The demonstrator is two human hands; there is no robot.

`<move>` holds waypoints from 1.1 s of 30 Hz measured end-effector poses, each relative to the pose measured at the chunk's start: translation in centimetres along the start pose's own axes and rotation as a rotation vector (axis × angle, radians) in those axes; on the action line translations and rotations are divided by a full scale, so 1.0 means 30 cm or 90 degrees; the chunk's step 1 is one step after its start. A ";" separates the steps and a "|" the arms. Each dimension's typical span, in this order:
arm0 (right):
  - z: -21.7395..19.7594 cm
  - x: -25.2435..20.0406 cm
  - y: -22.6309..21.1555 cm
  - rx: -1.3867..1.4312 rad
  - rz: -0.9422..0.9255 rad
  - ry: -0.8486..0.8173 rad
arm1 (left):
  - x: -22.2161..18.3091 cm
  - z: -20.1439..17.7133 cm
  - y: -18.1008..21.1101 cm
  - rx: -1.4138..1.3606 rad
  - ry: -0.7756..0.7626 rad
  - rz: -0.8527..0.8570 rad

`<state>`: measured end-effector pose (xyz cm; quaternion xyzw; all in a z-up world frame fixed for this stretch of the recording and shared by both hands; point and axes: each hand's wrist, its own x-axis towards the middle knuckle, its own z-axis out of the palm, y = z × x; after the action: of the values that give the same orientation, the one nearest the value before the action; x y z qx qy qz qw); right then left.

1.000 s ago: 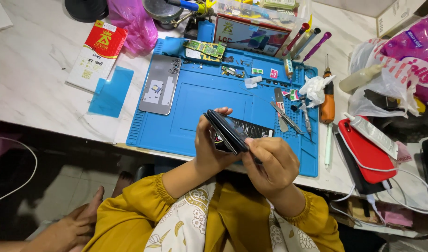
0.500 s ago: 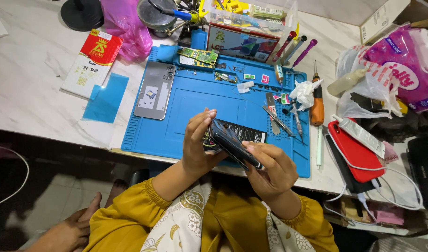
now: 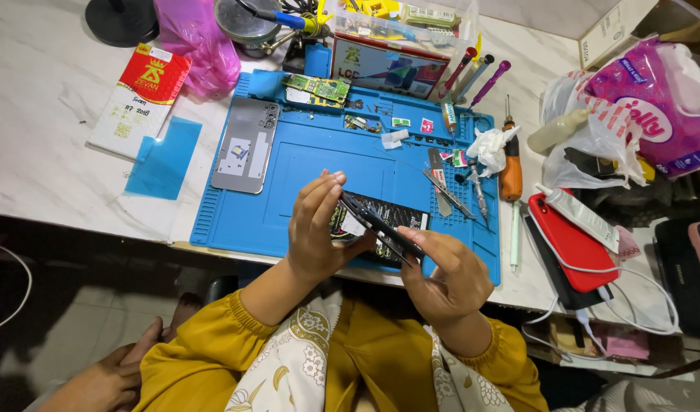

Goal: Repairing a mobile phone by applying adhesive and assembling internal components on a repair bench.

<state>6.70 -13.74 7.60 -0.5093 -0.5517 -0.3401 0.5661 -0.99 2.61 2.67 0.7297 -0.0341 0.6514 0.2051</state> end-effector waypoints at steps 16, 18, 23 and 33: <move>-0.041 -0.048 0.045 0.015 0.019 -0.025 | 0.017 -0.012 -0.023 0.079 -0.012 0.075; -0.044 -0.033 0.037 0.025 0.031 -0.031 | 0.018 -0.012 -0.019 0.085 -0.003 0.076; -0.056 0.003 0.017 0.048 0.064 -0.053 | 0.032 -0.033 -0.028 0.106 -0.004 0.124; -0.136 -0.092 0.058 0.102 0.264 -0.233 | 0.078 -0.091 -0.058 0.174 -0.086 0.277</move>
<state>9.03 -17.68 5.07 -0.6181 -0.5537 -0.0747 0.5531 -2.64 5.63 4.67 0.7682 -0.1156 0.6283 -0.0428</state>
